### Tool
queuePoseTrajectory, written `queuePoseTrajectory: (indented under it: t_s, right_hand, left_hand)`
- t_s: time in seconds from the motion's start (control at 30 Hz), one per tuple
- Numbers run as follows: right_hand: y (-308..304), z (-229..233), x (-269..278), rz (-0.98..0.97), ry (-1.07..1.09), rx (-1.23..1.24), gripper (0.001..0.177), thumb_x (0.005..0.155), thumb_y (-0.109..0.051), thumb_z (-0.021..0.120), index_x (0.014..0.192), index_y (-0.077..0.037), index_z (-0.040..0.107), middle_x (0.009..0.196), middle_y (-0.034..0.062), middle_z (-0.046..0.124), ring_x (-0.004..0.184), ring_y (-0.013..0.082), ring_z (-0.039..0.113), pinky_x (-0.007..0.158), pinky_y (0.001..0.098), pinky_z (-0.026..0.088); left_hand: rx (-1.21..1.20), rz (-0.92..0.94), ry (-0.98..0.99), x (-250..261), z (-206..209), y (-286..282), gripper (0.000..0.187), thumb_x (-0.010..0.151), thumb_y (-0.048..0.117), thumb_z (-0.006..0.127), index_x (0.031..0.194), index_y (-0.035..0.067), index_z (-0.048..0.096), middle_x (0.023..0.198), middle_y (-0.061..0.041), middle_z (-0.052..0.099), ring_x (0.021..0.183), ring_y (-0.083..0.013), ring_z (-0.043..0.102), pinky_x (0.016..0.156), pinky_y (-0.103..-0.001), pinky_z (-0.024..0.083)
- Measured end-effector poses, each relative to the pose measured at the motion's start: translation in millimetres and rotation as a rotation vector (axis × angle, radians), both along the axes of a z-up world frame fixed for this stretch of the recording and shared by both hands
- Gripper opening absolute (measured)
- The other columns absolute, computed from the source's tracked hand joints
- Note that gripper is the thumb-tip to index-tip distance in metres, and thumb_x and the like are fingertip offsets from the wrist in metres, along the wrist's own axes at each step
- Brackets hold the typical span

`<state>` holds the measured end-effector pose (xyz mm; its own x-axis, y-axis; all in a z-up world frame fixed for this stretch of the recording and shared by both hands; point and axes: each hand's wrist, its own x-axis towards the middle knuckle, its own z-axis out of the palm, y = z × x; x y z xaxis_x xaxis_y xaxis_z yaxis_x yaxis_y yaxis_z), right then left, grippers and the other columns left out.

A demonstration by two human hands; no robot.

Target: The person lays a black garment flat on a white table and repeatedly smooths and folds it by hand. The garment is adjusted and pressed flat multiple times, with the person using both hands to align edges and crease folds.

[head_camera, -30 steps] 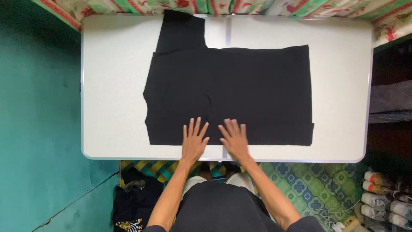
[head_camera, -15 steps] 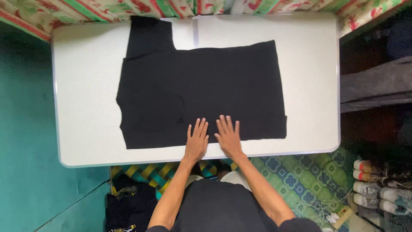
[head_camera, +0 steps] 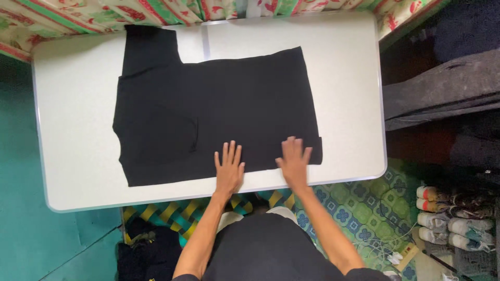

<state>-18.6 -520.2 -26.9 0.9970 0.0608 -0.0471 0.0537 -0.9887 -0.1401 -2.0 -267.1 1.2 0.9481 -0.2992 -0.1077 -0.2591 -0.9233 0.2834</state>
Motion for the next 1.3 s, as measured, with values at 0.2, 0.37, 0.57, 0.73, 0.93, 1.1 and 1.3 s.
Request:
queuePoseTrajectory:
  t_s: [0.2, 0.37, 0.57, 0.73, 0.93, 1.1, 1.3]
  right_hand:
    - [-29, 7, -2, -0.058, 0.046, 0.025, 0.062, 0.103, -0.052, 0.04, 0.162, -0.034, 0.029, 0.172, 0.0093, 0.015, 0.156, 0.0388, 0.013, 0.116, 0.0738, 0.011]
    - [-126, 20, -21, -0.281, -0.025, 0.042, 0.057, 0.108, -0.044, 0.042, 0.158, -0.017, 0.038, 0.167, 0.0186, 0.03, 0.154, 0.041, 0.023, 0.115, 0.0729, 0.015]
    - [-155, 6, -53, -0.257, -0.17, 0.177, 0.027, 0.091, -0.043, 0.076, 0.111, -0.025, 0.072, 0.1, -0.0092, 0.061, 0.103, 0.0149, 0.06, 0.092, 0.0344, 0.047]
    - [-129, 12, -50, -0.311, -0.103, 0.332, 0.021, 0.087, -0.046, 0.081, 0.097, -0.03, 0.072, 0.087, -0.0149, 0.058, 0.091, 0.0086, 0.059, 0.084, 0.0292, 0.047]
    - [-131, 24, -34, -0.343, -0.046, 0.423, 0.008, 0.092, -0.025, 0.076, 0.092, -0.019, 0.071, 0.083, -0.0032, 0.061, 0.086, 0.0177, 0.061, 0.084, 0.0355, 0.046]
    - [-149, 54, -30, -0.147, -0.013, 0.245, 0.013, 0.101, -0.025, 0.066, 0.096, -0.013, 0.066, 0.09, -0.0003, 0.058, 0.095, 0.0213, 0.057, 0.087, 0.036, 0.042]
    - [-141, 38, -31, -0.102, -0.011, 0.17, 0.011, 0.099, -0.025, 0.067, 0.099, -0.014, 0.063, 0.09, 0.0015, 0.053, 0.095, 0.0241, 0.056, 0.085, 0.0375, 0.042]
  left_hand:
    - [0.084, 0.036, 0.043, 0, 7, -6, 0.07, 0.102, 0.057, 0.034, 0.162, 0.023, 0.026, 0.172, -0.008, 0.014, 0.157, -0.0332, 0.008, 0.121, -0.063, 0.007]
    - [0.096, 0.07, 0.033, -4, -10, 7, 0.071, 0.103, 0.056, 0.034, 0.163, 0.018, 0.023, 0.172, -0.01, 0.008, 0.158, -0.0342, 0.005, 0.12, -0.065, 0.005]
    - [0.04, 0.046, 0.012, -4, -9, -10, 0.066, 0.106, 0.048, 0.035, 0.162, 0.016, 0.024, 0.172, -0.013, 0.009, 0.158, -0.0344, 0.006, 0.12, -0.064, 0.006]
    - [0.033, 0.034, 0.05, -5, -15, -17, 0.075, 0.103, 0.057, 0.038, 0.163, 0.017, 0.02, 0.172, -0.013, 0.006, 0.158, -0.0357, 0.0, 0.12, -0.066, 0.003]
    - [0.074, 0.039, 0.087, -4, -13, -17, 0.08, 0.1, 0.063, 0.038, 0.164, 0.019, 0.016, 0.172, -0.011, 0.003, 0.158, -0.0338, -0.003, 0.121, -0.064, -0.001]
    - [0.059, 0.04, 0.139, -3, -16, -16, 0.083, 0.099, 0.063, 0.042, 0.164, 0.019, 0.015, 0.172, -0.011, 0.0, 0.158, -0.0342, -0.005, 0.121, -0.065, -0.001]
    - [0.043, 0.054, 0.142, -4, -7, -18, 0.083, 0.099, 0.061, 0.044, 0.164, 0.019, 0.015, 0.172, -0.011, 0.0, 0.158, -0.0332, -0.006, 0.12, -0.065, -0.003]
